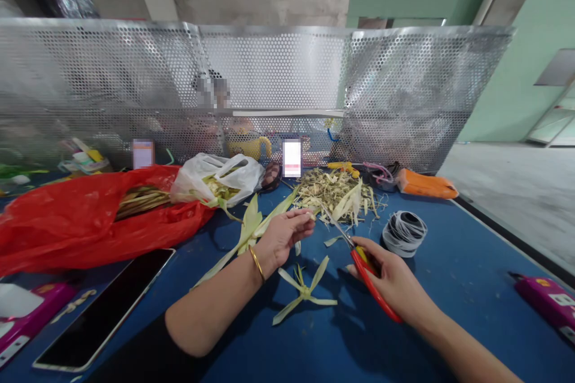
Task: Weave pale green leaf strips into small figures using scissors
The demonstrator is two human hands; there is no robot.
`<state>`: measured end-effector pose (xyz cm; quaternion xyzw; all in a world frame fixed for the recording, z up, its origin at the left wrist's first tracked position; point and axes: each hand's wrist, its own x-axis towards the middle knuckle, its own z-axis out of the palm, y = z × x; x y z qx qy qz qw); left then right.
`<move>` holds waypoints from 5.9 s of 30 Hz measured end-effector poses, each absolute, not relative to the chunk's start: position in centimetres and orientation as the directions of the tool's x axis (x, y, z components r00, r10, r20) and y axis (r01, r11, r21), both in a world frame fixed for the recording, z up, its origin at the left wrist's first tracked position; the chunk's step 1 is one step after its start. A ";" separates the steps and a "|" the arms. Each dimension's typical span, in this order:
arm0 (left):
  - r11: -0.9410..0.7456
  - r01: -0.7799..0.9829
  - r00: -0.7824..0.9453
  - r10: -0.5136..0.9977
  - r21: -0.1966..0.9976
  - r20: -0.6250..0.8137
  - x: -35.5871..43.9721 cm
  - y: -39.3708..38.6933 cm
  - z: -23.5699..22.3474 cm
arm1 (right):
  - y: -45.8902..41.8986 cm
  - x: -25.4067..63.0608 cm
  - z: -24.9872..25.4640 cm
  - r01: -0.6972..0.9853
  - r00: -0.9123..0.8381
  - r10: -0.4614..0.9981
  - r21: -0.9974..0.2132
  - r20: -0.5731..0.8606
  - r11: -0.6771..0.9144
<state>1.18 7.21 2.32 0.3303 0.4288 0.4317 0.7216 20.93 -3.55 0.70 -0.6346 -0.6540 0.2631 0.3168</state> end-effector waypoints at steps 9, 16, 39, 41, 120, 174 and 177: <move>0.498 -0.481 0.297 0.867 0.721 -0.400 1.0 6.6 3.7 | -4.1 20.7 1.7 0.841 -0.064 0.967 -0.509 0.247 0.186; 0.552 -0.455 0.328 0.833 0.699 -0.445 1.7 5.8 4.0 | -4.2 20.6 1.5 0.868 -0.112 0.944 -0.432 0.310 0.245; 0.614 -0.534 0.387 0.789 0.581 -0.478 2.0 5.5 4.1 | -4.3 20.5 0.9 0.920 -0.160 0.916 -0.281 0.367 0.274; 0.611 -0.526 0.382 0.791 0.592 -0.477 2.0 5.5 4.1 | -4.3 20.6 0.7 0.922 -0.164 0.910 -0.269 0.382 0.279; 0.266 -0.329 0.423 0.899 0.906 -0.111 0.9 5.9 4.2 | -4.6 21.9 1.9 0.758 -0.091 0.957 -0.604 0.274 0.245; -0.063 -0.094 0.419 0.903 0.994 0.097 -0.5 -0.2 5.6 | -3.9 17.1 5.1 0.628 -0.280 0.656 -0.384 0.701 0.677; -0.045 -0.085 0.441 0.894 0.995 0.078 -0.6 0.0 5.3 | -4.0 17.0 4.9 0.637 -0.276 0.644 -0.365 0.714 0.679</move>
